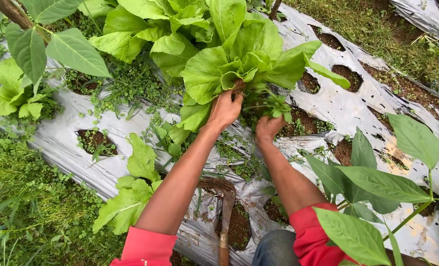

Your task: The person squats between raised garden beds covered in plastic mulch and removes weeds by hand and with a small hand hoe. They clear weeds from around lettuce plants and between rows of onions, gathering the removed plants into a pile.

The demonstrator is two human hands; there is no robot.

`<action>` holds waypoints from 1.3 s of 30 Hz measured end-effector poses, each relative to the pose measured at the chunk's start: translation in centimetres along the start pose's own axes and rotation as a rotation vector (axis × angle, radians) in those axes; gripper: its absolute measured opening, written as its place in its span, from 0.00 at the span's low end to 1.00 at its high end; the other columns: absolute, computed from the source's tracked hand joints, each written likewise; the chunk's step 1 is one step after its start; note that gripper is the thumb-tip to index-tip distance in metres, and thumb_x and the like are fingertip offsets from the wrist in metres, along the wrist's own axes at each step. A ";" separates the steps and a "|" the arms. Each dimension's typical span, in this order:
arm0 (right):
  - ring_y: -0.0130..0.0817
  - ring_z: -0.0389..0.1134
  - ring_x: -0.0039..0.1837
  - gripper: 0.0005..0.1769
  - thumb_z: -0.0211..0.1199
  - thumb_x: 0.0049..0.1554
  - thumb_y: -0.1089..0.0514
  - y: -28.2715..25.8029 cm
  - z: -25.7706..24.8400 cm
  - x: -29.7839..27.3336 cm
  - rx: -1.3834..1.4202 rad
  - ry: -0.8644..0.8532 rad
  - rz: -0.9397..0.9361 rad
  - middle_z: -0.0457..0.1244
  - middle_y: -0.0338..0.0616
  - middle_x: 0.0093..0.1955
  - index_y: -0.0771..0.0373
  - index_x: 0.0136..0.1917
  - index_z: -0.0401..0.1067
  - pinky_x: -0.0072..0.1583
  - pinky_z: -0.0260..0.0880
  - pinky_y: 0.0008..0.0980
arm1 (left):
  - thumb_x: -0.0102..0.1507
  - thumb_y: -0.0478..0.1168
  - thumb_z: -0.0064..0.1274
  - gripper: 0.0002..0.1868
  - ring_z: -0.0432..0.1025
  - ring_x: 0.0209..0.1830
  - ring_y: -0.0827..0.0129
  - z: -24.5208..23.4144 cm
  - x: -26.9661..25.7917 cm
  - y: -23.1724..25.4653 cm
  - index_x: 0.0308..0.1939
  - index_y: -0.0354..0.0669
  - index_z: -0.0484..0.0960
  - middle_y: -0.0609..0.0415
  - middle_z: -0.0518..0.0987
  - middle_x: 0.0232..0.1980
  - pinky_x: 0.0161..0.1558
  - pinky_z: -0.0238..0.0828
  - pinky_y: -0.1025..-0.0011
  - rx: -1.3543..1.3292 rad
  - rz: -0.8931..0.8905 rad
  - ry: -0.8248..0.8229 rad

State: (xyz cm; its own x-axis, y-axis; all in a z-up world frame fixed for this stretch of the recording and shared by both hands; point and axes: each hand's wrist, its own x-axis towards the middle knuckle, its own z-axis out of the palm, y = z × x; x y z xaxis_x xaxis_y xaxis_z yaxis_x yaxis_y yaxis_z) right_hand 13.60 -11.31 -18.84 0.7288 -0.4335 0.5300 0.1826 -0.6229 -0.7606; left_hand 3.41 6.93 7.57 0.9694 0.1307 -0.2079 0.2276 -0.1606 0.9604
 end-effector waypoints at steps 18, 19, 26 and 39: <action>0.55 0.56 0.71 0.26 0.65 0.59 0.52 -14.7 -1.7 3.1 -0.482 -0.663 -0.176 0.59 0.57 0.68 0.67 0.66 0.67 0.65 0.64 0.49 | 0.66 0.50 0.40 0.21 0.79 0.37 0.45 1.1 2.1 -3.8 0.47 0.40 0.83 0.38 0.82 0.34 0.37 0.72 0.47 0.168 0.009 0.018; 0.55 0.56 0.71 0.26 0.65 0.59 0.52 -15.4 -1.9 3.6 -0.480 -0.665 -0.174 0.59 0.57 0.68 0.67 0.66 0.67 0.65 0.64 0.49 | 0.66 0.50 0.40 0.21 0.79 0.37 0.45 1.2 2.1 -4.2 0.47 0.40 0.83 0.38 0.82 0.34 0.37 0.72 0.47 0.170 0.006 0.018; 0.60 0.71 0.52 0.16 0.55 0.60 0.56 -19.2 -8.4 6.1 -0.524 -0.597 -0.033 0.70 0.61 0.42 0.69 0.45 0.79 0.54 0.70 0.53 | 0.71 0.44 0.38 0.18 0.71 0.22 0.66 1.8 2.9 -6.3 0.51 0.34 0.79 0.52 0.76 0.26 0.24 0.71 0.64 0.107 0.030 0.022; 0.54 0.69 0.55 0.32 0.70 0.51 0.53 6.5 -5.0 5.4 -0.734 -0.675 -0.228 0.66 0.60 0.56 0.70 0.65 0.71 0.43 0.77 0.51 | 0.66 0.55 0.37 0.26 0.78 0.43 0.38 3.7 2.5 -6.1 0.46 0.38 0.81 0.35 0.82 0.37 0.40 0.70 0.43 0.227 -0.046 -0.058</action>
State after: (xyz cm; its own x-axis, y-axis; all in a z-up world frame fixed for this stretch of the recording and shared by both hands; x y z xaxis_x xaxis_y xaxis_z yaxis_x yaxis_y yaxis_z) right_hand 15.44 -20.94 -19.09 0.9885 0.0609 0.1386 0.0791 -0.9883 -0.1305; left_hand 4.78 4.63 0.46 0.9597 0.0876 -0.2671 0.2802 -0.3723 0.8848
